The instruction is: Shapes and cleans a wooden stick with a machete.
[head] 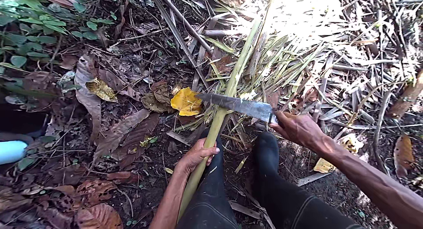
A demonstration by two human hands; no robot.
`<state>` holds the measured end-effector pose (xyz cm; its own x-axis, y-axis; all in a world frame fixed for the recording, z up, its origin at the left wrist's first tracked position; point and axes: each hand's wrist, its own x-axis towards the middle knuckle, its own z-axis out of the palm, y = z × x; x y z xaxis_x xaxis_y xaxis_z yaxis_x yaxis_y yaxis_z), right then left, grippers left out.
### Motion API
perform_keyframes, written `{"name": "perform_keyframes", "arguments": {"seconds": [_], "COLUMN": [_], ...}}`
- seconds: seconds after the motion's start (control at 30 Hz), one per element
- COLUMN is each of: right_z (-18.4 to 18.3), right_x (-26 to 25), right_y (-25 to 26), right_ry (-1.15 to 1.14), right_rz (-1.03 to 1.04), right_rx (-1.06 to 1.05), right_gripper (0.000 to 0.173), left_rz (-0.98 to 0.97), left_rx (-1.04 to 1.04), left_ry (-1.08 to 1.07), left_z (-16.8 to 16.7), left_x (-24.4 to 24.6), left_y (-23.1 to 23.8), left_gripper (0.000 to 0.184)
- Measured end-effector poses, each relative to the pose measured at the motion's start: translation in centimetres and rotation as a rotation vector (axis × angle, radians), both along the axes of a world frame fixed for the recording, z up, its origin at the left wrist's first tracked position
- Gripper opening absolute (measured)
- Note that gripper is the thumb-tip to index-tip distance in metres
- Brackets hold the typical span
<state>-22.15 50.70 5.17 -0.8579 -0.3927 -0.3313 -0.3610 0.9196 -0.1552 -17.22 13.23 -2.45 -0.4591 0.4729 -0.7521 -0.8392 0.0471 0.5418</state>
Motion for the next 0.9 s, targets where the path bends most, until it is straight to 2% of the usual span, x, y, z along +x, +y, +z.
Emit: {"name": "perform_keyframes", "arguments": {"seconds": [0.07, 0.13, 0.23, 0.3, 0.37, 0.43, 0.47, 0.57, 0.63, 0.8, 0.9], "right_z": [0.2, -0.3, -0.4, 0.3, 0.5, -0.4, -0.9, -1.2, -1.0, -1.6, -1.9], "right_x": [0.0, -1.7, -4.9, -4.4, -3.9, -4.7, -5.7, -10.8, -13.1, -12.0, -10.6], "right_y": [0.1, 2.0, 4.9, 4.1, 2.7, 2.9, 3.7, 6.9, 7.5, 7.1, 7.2], "right_ry": [-0.014, -0.004, 0.092, 0.067, 0.033, 0.027, 0.01, 0.024, 0.066, 0.052, 0.037], "right_rz": [0.039, -0.108, -0.272, -0.233, -0.11, -0.013, -0.057, -0.414, -0.528, -0.573, -0.716], "right_rx": [0.012, 0.006, 0.015, -0.009, 0.009, 0.038, 0.03, 0.091, 0.081, 0.058, -0.051], "right_gripper": [0.054, 0.051, 0.06, 0.055, 0.049, 0.051, 0.053, 0.066, 0.071, 0.069, 0.069], "left_rz": [-0.004, -0.011, -0.008, -0.009, -0.005, -0.009, -0.014, -0.011, -0.008, 0.005, 0.007], "left_rx": [-0.016, -0.024, -0.02, -0.016, -0.015, -0.019, -0.024, -0.032, -0.025, -0.003, -0.023], "left_ry": [0.004, 0.007, 0.008, 0.002, 0.009, 0.021, 0.022, 0.019, 0.018, 0.023, 0.029], "left_z": [0.2, 0.2, 0.1, 0.1, 0.0, -0.1, 0.0, 0.1, 0.1, -0.1, 0.1], "left_x": [0.1, 0.2, 0.3, 0.2, 0.2, 0.3, 0.4, 0.4, 0.2, 0.2, 0.3], "left_y": [0.1, 0.0, 0.0, -0.1, 0.0, 0.1, 0.0, 0.2, 0.1, 0.1, 0.1], "left_gripper": [0.016, 0.016, 0.016, 0.017, 0.016, 0.016, 0.016, 0.015, 0.016, 0.016, 0.016]}}
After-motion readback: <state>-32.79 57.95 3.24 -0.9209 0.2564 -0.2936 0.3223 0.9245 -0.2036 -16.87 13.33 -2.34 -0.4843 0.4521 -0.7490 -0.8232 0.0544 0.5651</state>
